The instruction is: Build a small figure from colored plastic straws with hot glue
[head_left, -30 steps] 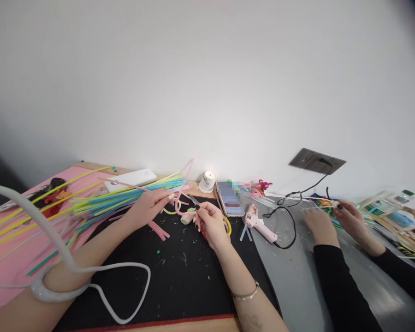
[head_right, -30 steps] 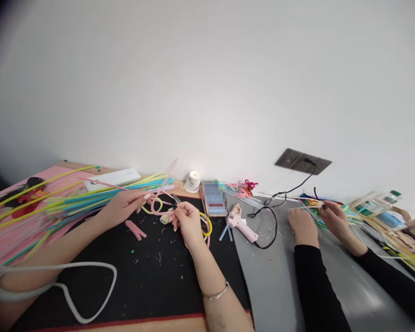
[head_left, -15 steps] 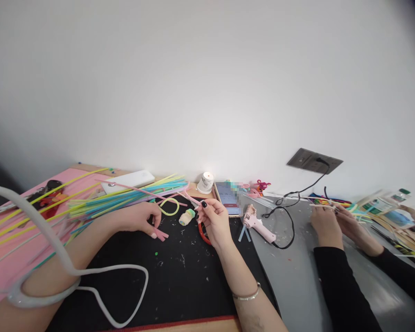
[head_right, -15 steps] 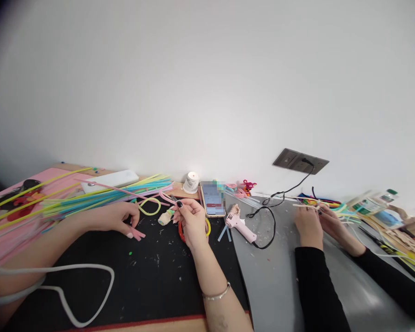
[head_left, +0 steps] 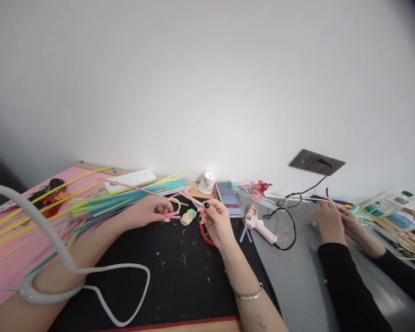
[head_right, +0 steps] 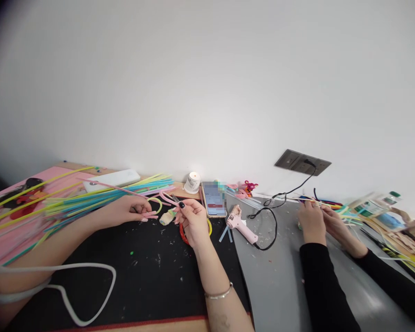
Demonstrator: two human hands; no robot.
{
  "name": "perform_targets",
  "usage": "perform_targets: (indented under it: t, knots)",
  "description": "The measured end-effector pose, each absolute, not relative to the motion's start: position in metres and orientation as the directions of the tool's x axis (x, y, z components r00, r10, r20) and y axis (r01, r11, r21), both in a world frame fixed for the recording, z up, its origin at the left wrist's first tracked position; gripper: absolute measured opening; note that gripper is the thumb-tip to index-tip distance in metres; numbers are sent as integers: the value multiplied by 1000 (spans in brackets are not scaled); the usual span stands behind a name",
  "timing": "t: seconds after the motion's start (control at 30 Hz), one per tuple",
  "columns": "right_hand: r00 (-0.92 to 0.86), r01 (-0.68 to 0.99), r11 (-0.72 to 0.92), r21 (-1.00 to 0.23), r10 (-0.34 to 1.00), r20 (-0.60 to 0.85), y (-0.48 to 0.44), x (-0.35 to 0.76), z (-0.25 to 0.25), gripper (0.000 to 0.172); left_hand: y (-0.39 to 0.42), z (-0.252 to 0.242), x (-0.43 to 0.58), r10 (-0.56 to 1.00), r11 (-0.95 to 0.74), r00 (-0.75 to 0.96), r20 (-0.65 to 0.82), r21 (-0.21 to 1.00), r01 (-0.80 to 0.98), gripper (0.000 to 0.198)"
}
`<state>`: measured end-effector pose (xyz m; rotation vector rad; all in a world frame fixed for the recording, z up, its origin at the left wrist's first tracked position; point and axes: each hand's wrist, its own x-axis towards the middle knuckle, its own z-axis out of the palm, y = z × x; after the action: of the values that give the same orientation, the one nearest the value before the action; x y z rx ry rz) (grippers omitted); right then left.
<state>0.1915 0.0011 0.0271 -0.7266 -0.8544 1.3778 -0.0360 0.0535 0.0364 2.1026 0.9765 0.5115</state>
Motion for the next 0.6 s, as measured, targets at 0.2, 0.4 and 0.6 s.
perform_targets:
  t: [0.2,0.4,0.6]
  knots:
    - [-45,-514,58,-856,995,94,1,191,24,24,54,32,-32,716,-531,692,89,713,458,23]
    - [-44,-520,57,-852,995,93,0,191,26,24,45,39,-27,724,-589,672,155,647,485,34]
    - [-25,-527,72,-847,995,100,0,191,27,23,45,42,-29,822,-551,446,356,697,459,38]
